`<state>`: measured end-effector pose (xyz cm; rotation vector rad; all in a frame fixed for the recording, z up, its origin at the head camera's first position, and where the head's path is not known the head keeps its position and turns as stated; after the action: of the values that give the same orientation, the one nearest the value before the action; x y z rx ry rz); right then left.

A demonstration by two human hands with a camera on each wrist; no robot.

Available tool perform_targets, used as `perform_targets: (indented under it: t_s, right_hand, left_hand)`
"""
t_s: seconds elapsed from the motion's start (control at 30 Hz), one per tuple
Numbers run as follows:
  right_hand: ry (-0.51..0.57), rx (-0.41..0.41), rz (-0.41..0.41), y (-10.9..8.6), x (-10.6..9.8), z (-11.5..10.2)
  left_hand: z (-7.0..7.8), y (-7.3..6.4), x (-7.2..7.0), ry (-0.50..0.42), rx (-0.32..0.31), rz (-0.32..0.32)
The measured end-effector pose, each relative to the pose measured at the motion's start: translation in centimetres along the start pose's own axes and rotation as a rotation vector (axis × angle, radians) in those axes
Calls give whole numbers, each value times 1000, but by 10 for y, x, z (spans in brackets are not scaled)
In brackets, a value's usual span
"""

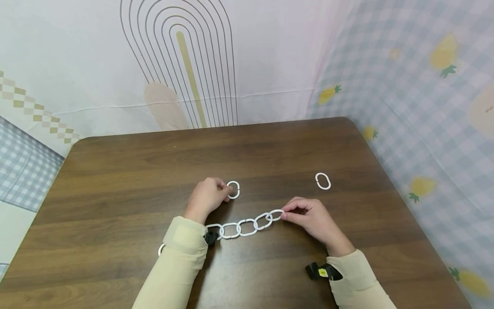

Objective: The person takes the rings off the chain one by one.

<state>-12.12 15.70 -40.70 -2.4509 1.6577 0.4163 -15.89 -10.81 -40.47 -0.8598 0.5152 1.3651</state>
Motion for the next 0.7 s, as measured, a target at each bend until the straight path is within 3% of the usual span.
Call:
perform_targets:
  t_s: [0.7]
  right_hand:
    - [-21,-7,9,0,0,0]
  left_hand:
    - [4,-16,10,-95,66,-34]
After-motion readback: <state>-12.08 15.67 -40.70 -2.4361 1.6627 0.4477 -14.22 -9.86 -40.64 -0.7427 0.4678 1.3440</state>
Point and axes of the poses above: each hand's wrist, its own y-axis towards the middle knuckle, its own x-axis out of the palm, z = x × y, the point moved 9 cm from there along y, towards the middle knuckle
